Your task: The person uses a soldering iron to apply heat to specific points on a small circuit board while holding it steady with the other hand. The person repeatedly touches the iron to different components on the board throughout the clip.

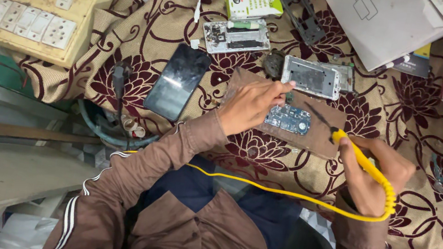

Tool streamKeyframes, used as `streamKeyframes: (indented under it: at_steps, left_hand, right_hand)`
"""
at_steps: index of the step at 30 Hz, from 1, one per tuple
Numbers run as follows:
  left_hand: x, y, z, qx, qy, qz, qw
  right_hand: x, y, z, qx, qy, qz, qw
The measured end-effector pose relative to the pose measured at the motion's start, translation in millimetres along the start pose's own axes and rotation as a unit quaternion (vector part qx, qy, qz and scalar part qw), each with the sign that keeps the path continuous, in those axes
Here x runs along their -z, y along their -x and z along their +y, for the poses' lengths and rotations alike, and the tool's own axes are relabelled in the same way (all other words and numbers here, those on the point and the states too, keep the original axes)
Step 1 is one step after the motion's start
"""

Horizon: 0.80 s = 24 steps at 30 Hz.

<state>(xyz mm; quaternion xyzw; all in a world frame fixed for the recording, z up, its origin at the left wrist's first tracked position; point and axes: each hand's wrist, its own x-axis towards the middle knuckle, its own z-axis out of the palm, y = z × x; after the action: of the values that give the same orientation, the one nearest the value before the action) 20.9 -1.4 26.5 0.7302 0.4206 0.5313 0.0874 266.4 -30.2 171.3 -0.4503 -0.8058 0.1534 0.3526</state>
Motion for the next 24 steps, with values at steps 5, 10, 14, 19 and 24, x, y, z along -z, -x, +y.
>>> streamKeyframes:
  at_steps: [5,10,14,19,24]
  left_hand:
    - [0,1,-1,0.021,0.017,-0.013,1.0]
    - [-2,0,-3,-0.008,0.023,0.003,1.0]
    - [-2,0,-1,0.019,0.014,-0.012,1.0]
    - [1,0,1,0.014,0.003,-0.002,1.0]
    - [2,1,3,0.024,0.002,-0.007,1.0]
  right_hand:
    - [-2,-2,5,0.187,0.076,0.012,0.979]
    - [-1,5,13,0.166,0.09,0.022,0.982]
    - [-7,8,26,0.081,0.046,0.02,0.995]
    - [-16,12,40,0.056,-0.005,-0.001,0.998]
    - [-18,18,44,0.002,0.038,-0.005,0.999]
